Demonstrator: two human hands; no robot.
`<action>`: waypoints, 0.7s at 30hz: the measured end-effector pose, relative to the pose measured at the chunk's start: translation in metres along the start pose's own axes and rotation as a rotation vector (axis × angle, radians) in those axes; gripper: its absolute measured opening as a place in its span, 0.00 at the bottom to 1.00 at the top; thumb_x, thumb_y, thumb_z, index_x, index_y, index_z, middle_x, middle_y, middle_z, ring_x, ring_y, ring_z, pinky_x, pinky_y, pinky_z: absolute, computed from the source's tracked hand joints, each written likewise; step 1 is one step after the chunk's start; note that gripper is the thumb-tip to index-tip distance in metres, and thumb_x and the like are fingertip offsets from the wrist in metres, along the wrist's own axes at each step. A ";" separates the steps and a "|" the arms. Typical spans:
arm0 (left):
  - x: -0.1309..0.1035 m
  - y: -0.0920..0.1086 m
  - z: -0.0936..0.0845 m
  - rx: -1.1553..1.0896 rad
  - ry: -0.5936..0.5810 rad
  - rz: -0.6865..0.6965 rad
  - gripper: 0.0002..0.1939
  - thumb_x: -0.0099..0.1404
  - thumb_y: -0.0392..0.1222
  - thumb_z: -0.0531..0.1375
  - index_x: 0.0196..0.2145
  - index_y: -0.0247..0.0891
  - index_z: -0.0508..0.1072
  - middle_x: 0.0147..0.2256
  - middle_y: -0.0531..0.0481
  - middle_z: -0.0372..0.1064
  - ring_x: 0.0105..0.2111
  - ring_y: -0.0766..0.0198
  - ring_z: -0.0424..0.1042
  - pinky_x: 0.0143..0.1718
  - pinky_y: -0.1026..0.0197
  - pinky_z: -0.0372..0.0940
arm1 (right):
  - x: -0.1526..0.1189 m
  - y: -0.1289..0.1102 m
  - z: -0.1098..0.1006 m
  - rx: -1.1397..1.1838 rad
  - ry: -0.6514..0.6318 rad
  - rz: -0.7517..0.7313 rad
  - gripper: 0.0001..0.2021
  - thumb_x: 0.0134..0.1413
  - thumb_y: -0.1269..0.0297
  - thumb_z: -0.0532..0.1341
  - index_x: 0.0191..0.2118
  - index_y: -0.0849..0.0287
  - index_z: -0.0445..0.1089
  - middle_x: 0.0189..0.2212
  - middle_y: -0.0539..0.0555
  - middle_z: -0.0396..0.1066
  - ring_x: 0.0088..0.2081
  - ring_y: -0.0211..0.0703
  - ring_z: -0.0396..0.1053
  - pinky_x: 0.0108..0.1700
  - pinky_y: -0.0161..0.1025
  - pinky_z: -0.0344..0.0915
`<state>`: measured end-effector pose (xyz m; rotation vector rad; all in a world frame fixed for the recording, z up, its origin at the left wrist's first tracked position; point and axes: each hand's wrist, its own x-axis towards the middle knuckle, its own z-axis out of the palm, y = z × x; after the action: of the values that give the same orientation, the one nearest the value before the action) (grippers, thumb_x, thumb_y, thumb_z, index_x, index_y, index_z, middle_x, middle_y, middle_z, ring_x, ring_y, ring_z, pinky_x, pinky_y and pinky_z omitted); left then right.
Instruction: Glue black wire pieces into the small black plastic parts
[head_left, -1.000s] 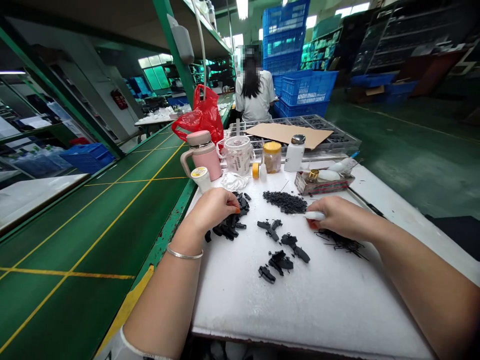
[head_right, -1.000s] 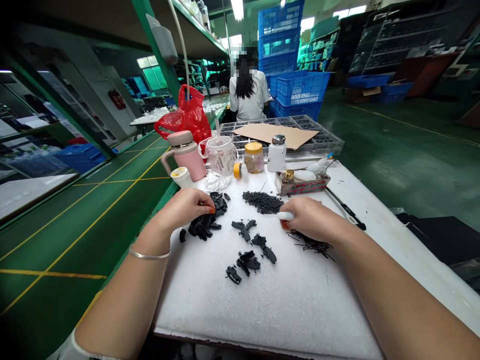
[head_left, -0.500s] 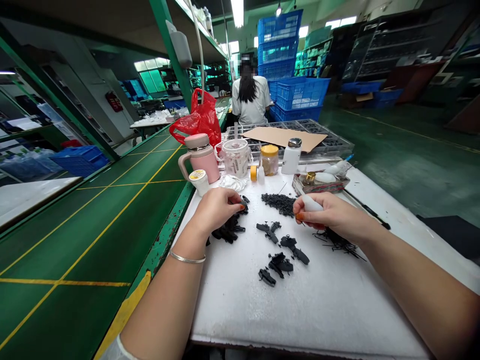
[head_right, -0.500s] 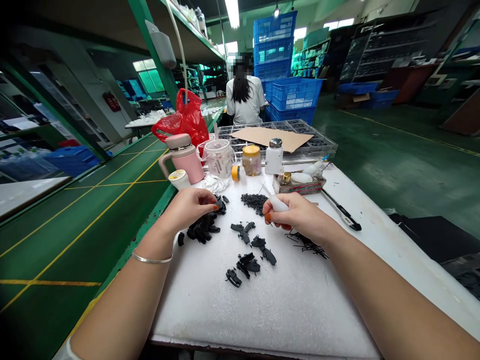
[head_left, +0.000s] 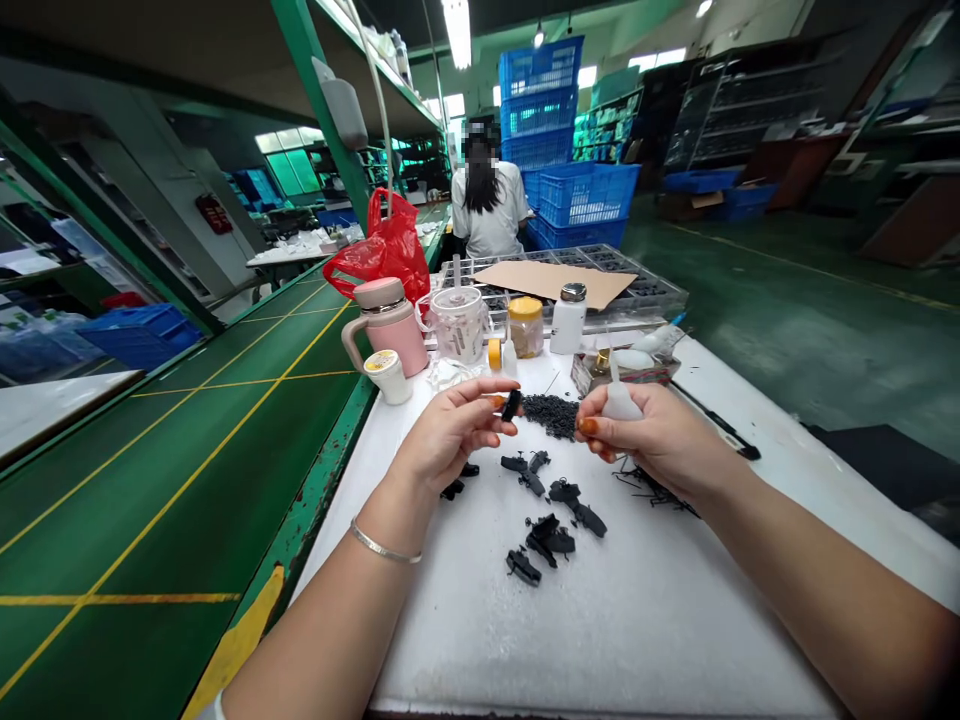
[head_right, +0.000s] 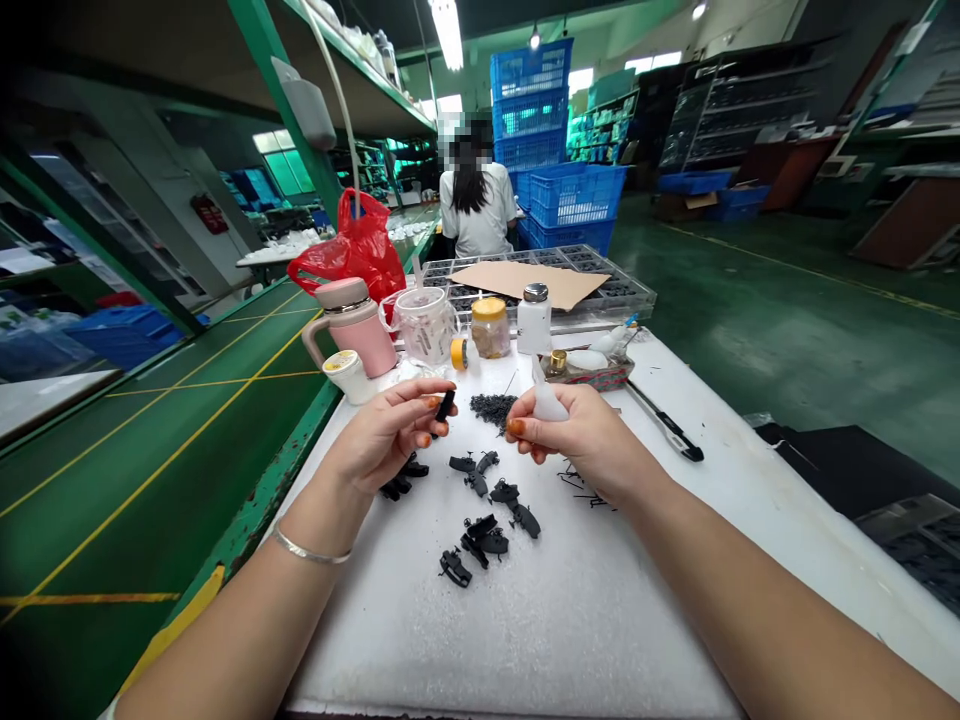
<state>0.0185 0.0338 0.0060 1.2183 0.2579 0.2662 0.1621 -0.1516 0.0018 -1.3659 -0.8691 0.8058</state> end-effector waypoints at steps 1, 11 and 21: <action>0.000 -0.003 0.003 -0.031 -0.021 -0.024 0.16 0.57 0.36 0.64 0.45 0.35 0.73 0.36 0.47 0.69 0.30 0.68 0.73 0.22 0.76 0.65 | -0.001 -0.001 0.003 0.013 -0.001 -0.018 0.11 0.48 0.61 0.69 0.33 0.62 0.71 0.27 0.53 0.70 0.26 0.37 0.65 0.26 0.31 0.61; 0.002 -0.019 0.017 -0.160 -0.157 -0.169 0.21 0.55 0.32 0.67 0.47 0.35 0.71 0.35 0.46 0.68 0.33 0.64 0.74 0.29 0.74 0.70 | -0.014 -0.007 0.022 -0.231 0.169 -0.268 0.05 0.54 0.66 0.64 0.30 0.61 0.71 0.23 0.49 0.68 0.25 0.36 0.63 0.27 0.32 0.59; 0.002 -0.021 0.023 -0.152 -0.171 -0.224 0.20 0.53 0.30 0.67 0.45 0.29 0.70 0.37 0.42 0.69 0.33 0.63 0.73 0.30 0.72 0.70 | -0.014 -0.002 0.025 -0.322 0.235 -0.554 0.06 0.55 0.68 0.64 0.29 0.61 0.70 0.28 0.51 0.68 0.31 0.40 0.65 0.34 0.36 0.60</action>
<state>0.0294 0.0070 -0.0064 1.0449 0.2191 -0.0138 0.1336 -0.1521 0.0030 -1.3637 -1.1487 0.0780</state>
